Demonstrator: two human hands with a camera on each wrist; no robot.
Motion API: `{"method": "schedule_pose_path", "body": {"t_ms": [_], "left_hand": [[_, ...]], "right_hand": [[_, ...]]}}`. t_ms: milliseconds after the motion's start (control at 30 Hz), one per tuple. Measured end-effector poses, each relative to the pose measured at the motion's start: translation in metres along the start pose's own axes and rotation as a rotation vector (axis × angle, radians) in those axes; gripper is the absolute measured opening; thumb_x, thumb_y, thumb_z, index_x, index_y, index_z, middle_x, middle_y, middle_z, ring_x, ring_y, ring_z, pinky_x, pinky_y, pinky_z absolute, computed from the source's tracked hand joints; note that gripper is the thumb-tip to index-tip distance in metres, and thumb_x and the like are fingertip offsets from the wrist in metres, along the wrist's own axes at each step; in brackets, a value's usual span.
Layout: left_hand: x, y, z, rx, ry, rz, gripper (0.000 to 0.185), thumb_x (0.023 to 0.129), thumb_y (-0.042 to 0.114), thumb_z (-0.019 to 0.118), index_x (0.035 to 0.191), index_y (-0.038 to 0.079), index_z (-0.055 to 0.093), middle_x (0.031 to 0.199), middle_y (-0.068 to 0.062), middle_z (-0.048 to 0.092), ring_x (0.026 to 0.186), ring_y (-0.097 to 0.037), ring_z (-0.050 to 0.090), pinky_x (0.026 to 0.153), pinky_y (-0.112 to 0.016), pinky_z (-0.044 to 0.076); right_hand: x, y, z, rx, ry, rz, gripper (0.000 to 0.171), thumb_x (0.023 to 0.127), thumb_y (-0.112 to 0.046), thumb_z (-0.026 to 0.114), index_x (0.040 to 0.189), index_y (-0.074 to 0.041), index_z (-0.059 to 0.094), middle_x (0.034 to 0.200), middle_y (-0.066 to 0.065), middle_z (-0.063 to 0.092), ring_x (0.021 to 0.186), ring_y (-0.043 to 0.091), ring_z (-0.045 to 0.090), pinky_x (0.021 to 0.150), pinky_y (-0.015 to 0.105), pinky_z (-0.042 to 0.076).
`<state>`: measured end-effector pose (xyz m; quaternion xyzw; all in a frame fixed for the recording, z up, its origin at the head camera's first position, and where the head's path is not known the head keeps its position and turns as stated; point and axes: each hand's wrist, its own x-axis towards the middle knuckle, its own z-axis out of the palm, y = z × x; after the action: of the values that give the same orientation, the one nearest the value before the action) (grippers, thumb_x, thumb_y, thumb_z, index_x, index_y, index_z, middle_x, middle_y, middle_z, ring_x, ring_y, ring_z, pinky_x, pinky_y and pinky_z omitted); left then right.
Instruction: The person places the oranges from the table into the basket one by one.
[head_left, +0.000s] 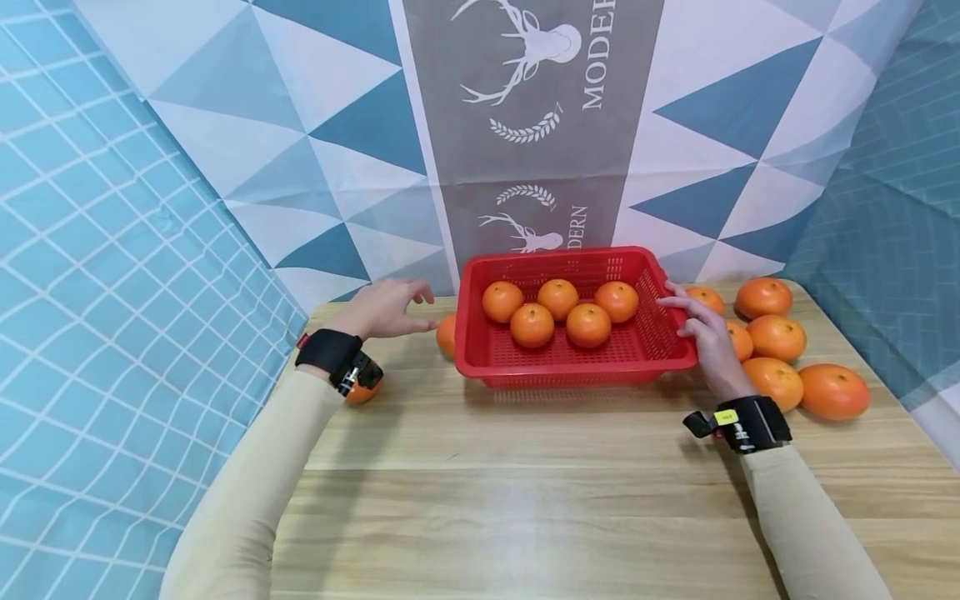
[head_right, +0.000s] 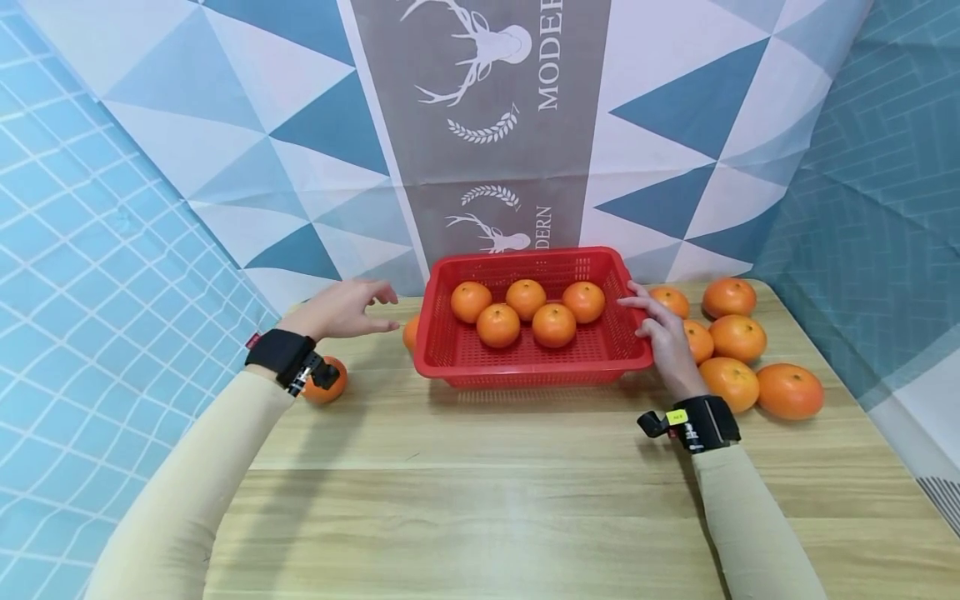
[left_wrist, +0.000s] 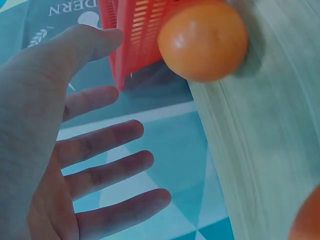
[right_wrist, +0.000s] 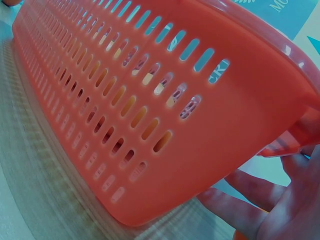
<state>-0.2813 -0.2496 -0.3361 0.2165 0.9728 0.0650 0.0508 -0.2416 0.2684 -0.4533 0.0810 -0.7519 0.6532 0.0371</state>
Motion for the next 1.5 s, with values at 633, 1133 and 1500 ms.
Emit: {"method": "schedule_pose_path", "body": {"t_ms": [633,1133,1500], "left_hand": [[-0.079,-0.059,0.024,-0.078,0.048,-0.096,0.057,0.105,0.045,0.077,0.147,0.008,0.068,0.145,-0.026,0.073,0.129,-0.046,0.07,0.105,-0.063,0.06],[-0.115,-0.081,0.032,-0.114,0.064,-0.112,0.066,0.097,0.043,0.086,0.147,0.004,0.068,0.15,-0.025,0.07,0.132,-0.051,0.068,0.104,-0.066,0.06],[-0.113,-0.082,0.052,-0.14,0.078,-0.097,0.077,0.095,0.044,0.085,0.157,0.004,0.061,0.155,-0.033,0.065,0.138,-0.055,0.064,0.108,-0.072,0.056]], "right_hand": [[0.001,0.0,0.003,-0.021,-0.004,0.017,0.06,0.104,0.001,0.036,0.16,-0.006,0.059,0.192,0.0,0.022,0.177,0.042,0.012,0.097,0.006,0.056],[0.001,0.001,0.002,-0.019,-0.009,0.012,0.059,0.104,0.001,0.036,0.159,-0.004,0.058,0.192,0.002,0.021,0.177,0.043,0.011,0.097,0.005,0.056],[0.0,0.0,0.001,-0.015,0.005,0.001,0.059,0.104,0.002,0.036,0.159,-0.003,0.059,0.191,0.002,0.023,0.176,0.042,0.012,0.097,0.005,0.056]]}}
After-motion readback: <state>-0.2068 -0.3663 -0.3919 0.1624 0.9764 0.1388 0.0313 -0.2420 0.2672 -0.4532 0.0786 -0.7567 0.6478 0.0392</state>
